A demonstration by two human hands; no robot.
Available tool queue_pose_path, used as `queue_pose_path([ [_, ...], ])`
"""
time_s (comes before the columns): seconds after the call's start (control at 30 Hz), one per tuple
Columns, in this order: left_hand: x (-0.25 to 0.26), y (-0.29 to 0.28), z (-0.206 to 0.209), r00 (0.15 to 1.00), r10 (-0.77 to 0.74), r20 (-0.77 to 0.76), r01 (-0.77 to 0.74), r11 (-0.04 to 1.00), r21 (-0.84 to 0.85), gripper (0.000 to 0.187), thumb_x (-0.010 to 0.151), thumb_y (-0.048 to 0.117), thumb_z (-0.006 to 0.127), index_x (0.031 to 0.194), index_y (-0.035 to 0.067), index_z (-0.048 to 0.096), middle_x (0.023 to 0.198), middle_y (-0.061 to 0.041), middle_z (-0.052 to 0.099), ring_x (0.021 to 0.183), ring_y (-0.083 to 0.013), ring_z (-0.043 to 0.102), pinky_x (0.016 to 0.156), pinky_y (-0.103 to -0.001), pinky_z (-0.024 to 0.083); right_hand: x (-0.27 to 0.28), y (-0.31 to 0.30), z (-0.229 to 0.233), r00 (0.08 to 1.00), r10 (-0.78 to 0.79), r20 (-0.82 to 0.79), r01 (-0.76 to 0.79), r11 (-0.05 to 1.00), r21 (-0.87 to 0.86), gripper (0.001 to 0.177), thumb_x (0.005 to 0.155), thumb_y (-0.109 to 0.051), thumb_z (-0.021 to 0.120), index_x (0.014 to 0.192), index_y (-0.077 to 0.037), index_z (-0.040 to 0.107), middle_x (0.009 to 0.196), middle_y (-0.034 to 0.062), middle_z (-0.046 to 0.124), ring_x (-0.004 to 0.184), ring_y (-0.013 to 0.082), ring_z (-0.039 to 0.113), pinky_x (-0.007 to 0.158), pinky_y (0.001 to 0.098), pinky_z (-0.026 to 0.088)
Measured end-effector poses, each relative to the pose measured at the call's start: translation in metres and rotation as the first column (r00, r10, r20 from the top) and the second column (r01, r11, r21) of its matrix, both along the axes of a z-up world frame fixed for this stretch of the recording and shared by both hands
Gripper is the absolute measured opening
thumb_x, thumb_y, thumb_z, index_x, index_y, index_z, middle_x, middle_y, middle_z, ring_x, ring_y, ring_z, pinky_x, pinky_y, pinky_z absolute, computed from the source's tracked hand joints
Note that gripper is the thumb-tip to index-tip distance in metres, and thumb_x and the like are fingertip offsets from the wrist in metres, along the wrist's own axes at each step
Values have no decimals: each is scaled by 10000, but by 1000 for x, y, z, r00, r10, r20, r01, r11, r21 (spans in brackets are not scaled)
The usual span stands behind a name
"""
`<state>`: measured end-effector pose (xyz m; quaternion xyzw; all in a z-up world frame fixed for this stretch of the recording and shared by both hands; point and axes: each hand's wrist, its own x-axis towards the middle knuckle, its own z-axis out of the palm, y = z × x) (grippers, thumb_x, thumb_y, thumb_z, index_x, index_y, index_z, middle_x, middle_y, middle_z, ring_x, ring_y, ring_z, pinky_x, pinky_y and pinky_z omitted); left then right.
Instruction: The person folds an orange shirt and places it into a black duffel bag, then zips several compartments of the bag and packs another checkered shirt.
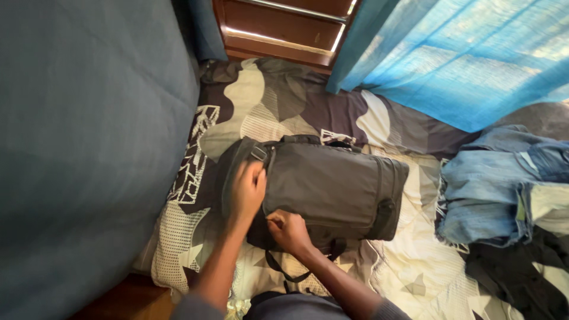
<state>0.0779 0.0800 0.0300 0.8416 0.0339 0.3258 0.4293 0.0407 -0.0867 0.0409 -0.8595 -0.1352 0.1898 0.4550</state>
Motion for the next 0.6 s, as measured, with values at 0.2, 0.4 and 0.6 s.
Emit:
queue_pose_path([
  [0.2, -90, -34, -50, 900, -1, -436, -112, 966, -233, 235, 922, 244, 736, 867, 19, 697, 660, -138, 694, 557, -280, 674, 525, -401, 514, -1, -1, -13, 995, -79, 63, 78, 997, 27, 135, 814, -115, 717, 931, -55, 748, 844, 168, 753, 798, 316, 763, 698, 394, 588],
  [0.4, -90, -36, -86, 786, -214, -580, -244, 755, -609, 219, 929, 258, 697, 872, 47, 679, 660, -55, 681, 497, -124, 622, 436, -292, 475, 3, 3, -13, 998, -58, -1, 58, 991, -124, 117, 860, -173, 723, 858, -57, 734, 800, 182, 723, 770, 351, 739, 688, 434, 563],
  [0.6, -79, -33, -101, 818, -187, -544, -199, 796, -571, 234, 930, 244, 681, 822, 38, 654, 651, -41, 702, 522, -110, 665, 471, -305, 510, 1, -10, -21, 996, -41, 78, 53, 986, -159, 105, 844, -151, 715, 869, -50, 724, 798, 194, 721, 806, 390, 706, 729, 467, 560],
])
